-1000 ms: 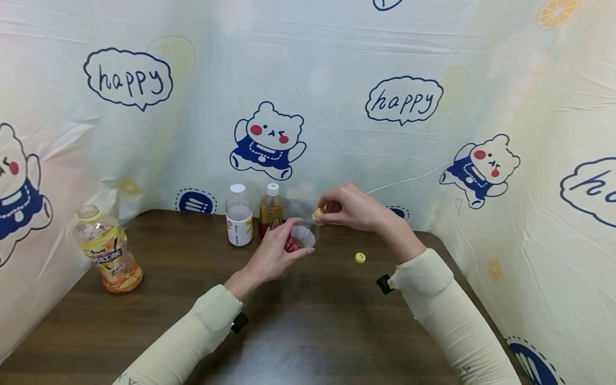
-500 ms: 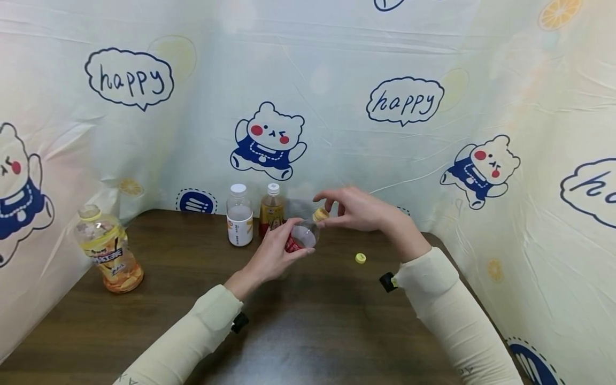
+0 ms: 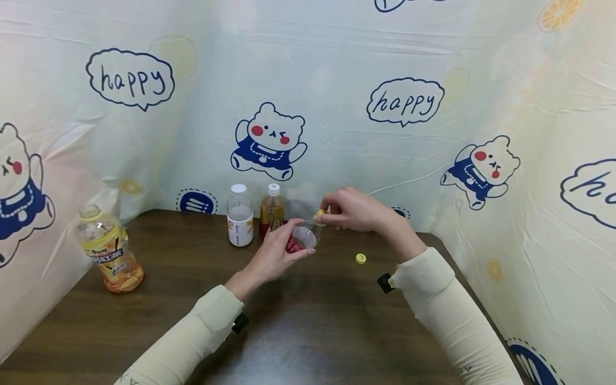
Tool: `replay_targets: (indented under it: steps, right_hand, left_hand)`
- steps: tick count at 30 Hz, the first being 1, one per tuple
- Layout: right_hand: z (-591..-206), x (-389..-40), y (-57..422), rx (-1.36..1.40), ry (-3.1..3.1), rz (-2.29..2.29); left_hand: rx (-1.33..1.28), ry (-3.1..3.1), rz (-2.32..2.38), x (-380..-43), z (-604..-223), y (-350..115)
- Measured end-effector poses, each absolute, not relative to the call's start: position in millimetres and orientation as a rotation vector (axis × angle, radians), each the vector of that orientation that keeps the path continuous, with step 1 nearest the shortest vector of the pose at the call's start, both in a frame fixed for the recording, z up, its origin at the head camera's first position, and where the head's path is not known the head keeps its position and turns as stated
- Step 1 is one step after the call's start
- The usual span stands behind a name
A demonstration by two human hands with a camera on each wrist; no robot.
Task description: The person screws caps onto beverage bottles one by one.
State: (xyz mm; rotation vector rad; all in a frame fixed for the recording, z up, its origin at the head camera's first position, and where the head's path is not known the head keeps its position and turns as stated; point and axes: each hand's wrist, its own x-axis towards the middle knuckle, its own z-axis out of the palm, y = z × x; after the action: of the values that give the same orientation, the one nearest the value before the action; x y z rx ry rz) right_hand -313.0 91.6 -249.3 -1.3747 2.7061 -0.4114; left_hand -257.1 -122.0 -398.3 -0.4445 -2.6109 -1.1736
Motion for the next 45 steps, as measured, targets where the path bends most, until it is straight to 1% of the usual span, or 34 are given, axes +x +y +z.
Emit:
replay_targets:
  steps: [8,19,31,37,41,45]
  right_hand:
    - [-246.2,-310.7,92.3,-1.3,2.745,-0.335]
    - [-244.1,-314.3,91.4,-1.402,2.64,-0.383]
    - [-243.6,-306.9,87.8,-1.246,2.845,-0.274]
    - [-237.0,-305.8,94.2,-1.326,2.706,-0.324]
    - [-238.7,-308.2,93.9,-1.395,2.639,-0.336]
    - [-242.7,-309.5,90.8,-1.392,2.664,-0.351]
  left_hand:
    - [-0.429,-2.623,-1.189,-256.9,-399.4,-122.5]
    - [-0.434,-2.625,-1.21,-256.5,-397.1,-121.9]
    - [-0.449,-2.631,-1.176,-255.2,-398.5,-120.4]
    - [-0.441,-2.632,-1.204,-255.3,-398.1,-119.8]
    - [-0.44,-2.628,-1.214,-255.4,-397.6,-120.7]
    - [-0.445,-2.627,-1.212,-255.1,-397.6,-121.4]
